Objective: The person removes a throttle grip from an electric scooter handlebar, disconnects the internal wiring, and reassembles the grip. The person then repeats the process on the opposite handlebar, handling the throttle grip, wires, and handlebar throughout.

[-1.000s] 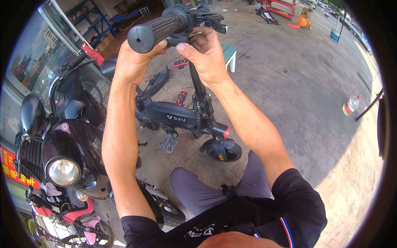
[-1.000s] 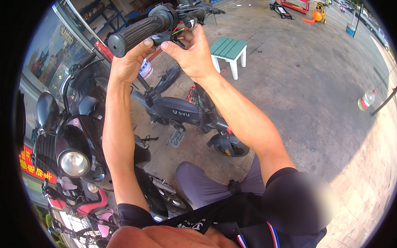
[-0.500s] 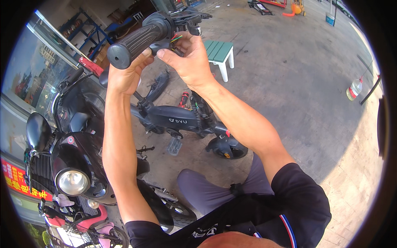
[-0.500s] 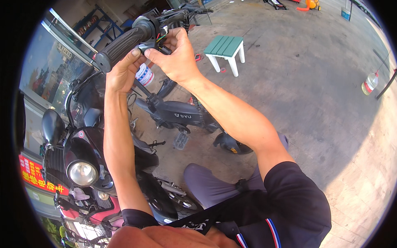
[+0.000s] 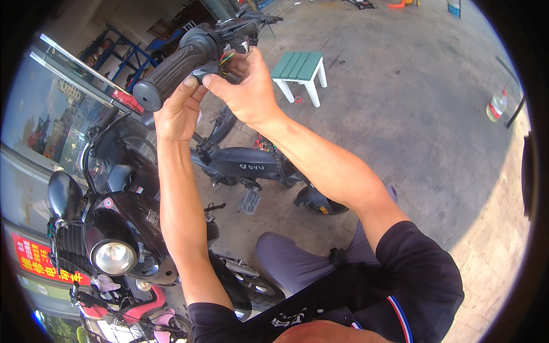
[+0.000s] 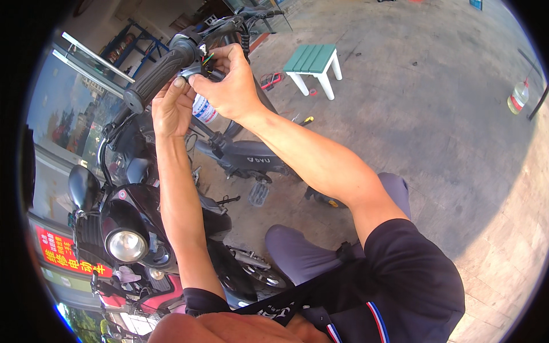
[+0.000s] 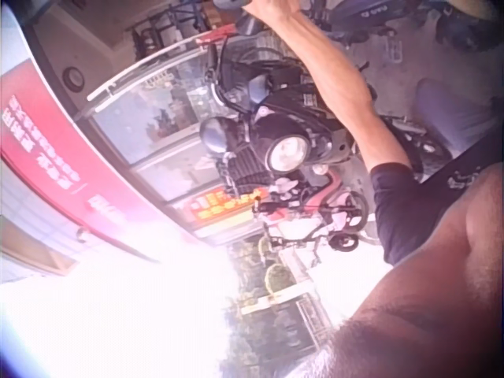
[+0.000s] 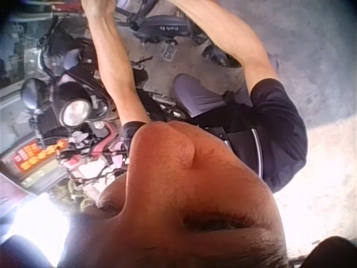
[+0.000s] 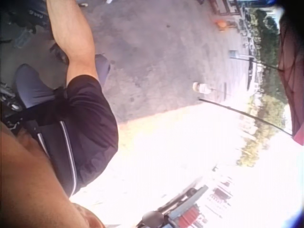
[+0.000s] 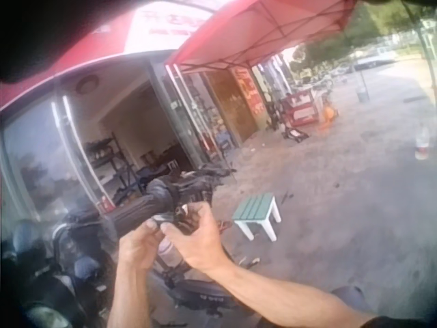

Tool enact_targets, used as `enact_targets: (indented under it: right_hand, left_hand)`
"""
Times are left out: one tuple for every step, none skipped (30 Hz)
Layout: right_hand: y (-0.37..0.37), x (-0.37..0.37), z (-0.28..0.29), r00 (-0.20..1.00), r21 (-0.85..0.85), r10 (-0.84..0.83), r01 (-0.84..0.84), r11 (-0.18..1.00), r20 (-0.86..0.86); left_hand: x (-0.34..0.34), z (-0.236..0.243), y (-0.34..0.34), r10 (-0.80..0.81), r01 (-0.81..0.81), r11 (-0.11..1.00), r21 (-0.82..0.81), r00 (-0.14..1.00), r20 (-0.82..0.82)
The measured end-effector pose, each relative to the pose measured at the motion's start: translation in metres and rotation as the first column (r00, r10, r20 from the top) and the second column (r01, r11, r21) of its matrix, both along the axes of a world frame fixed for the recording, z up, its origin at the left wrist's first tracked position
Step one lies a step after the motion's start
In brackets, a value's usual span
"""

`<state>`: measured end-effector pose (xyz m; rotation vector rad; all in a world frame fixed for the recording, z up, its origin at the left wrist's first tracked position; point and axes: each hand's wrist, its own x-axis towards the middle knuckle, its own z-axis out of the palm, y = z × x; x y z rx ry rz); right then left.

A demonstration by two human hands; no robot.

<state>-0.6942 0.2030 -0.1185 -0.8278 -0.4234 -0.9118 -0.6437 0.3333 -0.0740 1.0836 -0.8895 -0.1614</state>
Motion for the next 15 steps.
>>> enact_targets:
  right_hand:
    - [0.000,-0.001,0.000,1.000,-0.006,-0.005,0.005,1.000,-0.002]
    - [0.000,-0.002,0.000,1.000,-0.008,-0.012,0.012,1.000,-0.010]
    - [0.000,-0.002,0.000,1.000,-0.010,-0.018,0.018,1.000,-0.016]
    - [-0.002,-0.003,0.000,1.000,-0.021,-0.025,0.025,0.999,-0.012]
    - [-0.002,-0.004,-0.001,0.999,-0.030,-0.030,0.030,0.999,-0.010]
    - [-0.003,-0.004,-0.002,0.999,-0.040,-0.034,0.034,0.999,-0.007]
    - [-0.004,-0.005,-0.004,0.999,-0.053,-0.031,0.030,0.998,-0.026]
    - [-0.005,-0.004,-0.004,0.999,-0.058,-0.027,0.026,0.998,-0.024]
    - [-0.006,-0.003,-0.005,0.999,-0.063,-0.023,0.022,0.998,-0.022]
    - [-0.006,-0.001,-0.005,1.000,-0.069,-0.018,0.017,0.998,-0.019]
    - [-0.006,0.001,-0.006,0.999,-0.079,-0.042,0.041,0.996,-0.011]
    - [-0.006,0.003,-0.006,0.998,-0.090,-0.067,0.066,0.994,-0.002]
    - [-0.006,0.004,-0.007,0.995,-0.099,-0.100,0.100,0.990,0.007]
    - [-0.005,0.005,-0.008,0.995,-0.094,-0.095,0.094,0.991,0.000]
    - [-0.005,0.006,-0.008,0.995,-0.090,-0.096,0.095,0.991,-0.006]
  left_hand:
    - [0.000,-0.001,-0.001,-0.001,0.001,1.000,-0.013,1.000,0.001]
    - [-0.001,-0.002,-0.002,-0.003,0.003,1.000,-0.026,1.000,0.001]
    - [-0.001,-0.002,-0.003,-0.004,0.004,0.999,-0.038,1.000,0.002]
    - [-0.001,-0.003,-0.004,-0.002,0.003,0.999,-0.040,1.000,0.008]
    - [-0.002,-0.003,-0.003,0.001,-0.001,0.999,-0.042,1.000,0.013]
    - [-0.003,-0.003,-0.003,0.001,0.000,0.999,-0.049,1.000,0.015]
    - [-0.003,-0.004,-0.002,-0.030,0.031,0.999,-0.037,0.999,0.035]
    - [-0.003,-0.004,-0.002,-0.007,0.008,0.999,-0.035,0.999,0.038]
    - [-0.002,-0.005,-0.002,0.018,-0.016,0.999,-0.036,0.999,0.038]
    - [-0.002,-0.006,-0.001,0.031,-0.029,0.999,-0.038,0.999,0.038]
    - [-0.001,-0.007,-0.001,0.054,-0.052,0.997,-0.050,0.998,0.032]
    - [0.001,-0.008,-0.001,0.064,-0.063,0.996,-0.063,0.998,0.025]
    - [0.002,-0.009,-0.002,0.072,-0.071,0.995,-0.075,0.997,0.018]
    - [0.004,-0.010,-0.002,0.077,-0.076,0.994,-0.075,0.997,0.022]
    - [0.005,-0.011,-0.002,0.082,-0.080,0.994,-0.077,0.996,0.028]
